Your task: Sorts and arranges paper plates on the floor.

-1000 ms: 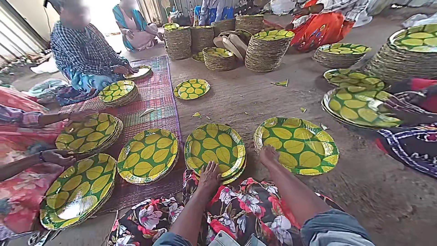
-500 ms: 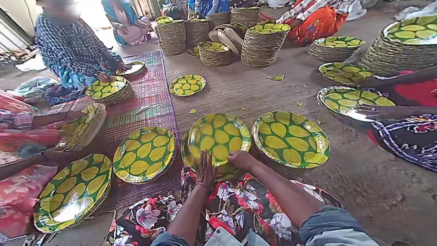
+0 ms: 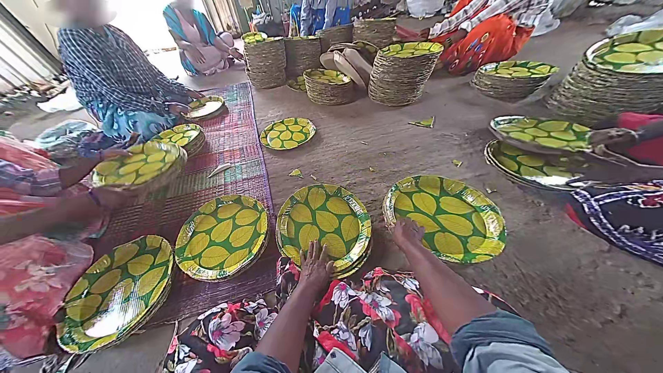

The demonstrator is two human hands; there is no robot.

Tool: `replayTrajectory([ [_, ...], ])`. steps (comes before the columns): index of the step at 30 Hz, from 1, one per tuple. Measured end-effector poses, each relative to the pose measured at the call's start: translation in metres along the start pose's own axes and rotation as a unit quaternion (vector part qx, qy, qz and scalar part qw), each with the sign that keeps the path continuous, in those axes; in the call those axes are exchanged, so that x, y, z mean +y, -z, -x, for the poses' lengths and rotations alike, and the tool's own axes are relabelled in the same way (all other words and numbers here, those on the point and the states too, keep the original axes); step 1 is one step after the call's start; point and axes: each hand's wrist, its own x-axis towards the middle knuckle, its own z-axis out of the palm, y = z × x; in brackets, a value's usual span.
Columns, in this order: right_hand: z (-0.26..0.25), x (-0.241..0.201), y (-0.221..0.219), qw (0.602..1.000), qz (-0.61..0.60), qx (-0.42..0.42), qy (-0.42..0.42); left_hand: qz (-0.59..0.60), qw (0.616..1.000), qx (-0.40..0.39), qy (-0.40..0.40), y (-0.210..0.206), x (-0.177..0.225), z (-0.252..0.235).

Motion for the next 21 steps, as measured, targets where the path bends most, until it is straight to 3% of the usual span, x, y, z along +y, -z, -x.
replayTrajectory([
  [4,-0.004,0.009,0.006,0.991,-0.039,0.12,0.036,0.007,1.0,-0.013,0.0,0.002,0.0,-0.001],
  [7,0.009,-0.003,0.012,0.962,-0.06,0.219,0.155,0.049,0.998,0.046,-0.005,0.002,0.0,0.0],
  [10,0.031,-0.029,-0.009,0.921,-0.063,0.169,0.345,0.131,0.951,0.278,0.014,0.008,-0.003,0.004],
  [13,0.032,-0.049,-0.039,0.862,0.053,-0.011,0.504,0.234,0.877,0.404,0.117,0.026,-0.024,-0.002],
  [15,0.028,-0.054,-0.046,0.858,0.142,-0.123,0.478,0.297,0.865,0.369,0.164,0.042,-0.041,0.002],
  [16,0.025,-0.051,-0.046,0.878,0.139,-0.126,0.44,0.302,0.875,0.326,0.194,0.051,-0.05,0.004],
  [18,0.018,-0.041,-0.041,0.935,0.089,-0.06,0.339,0.311,0.889,0.229,0.248,0.06,-0.068,0.008],
  [21,0.009,-0.036,-0.041,0.988,0.034,-0.011,0.15,0.386,0.875,0.146,0.252,0.046,-0.094,0.006],
])
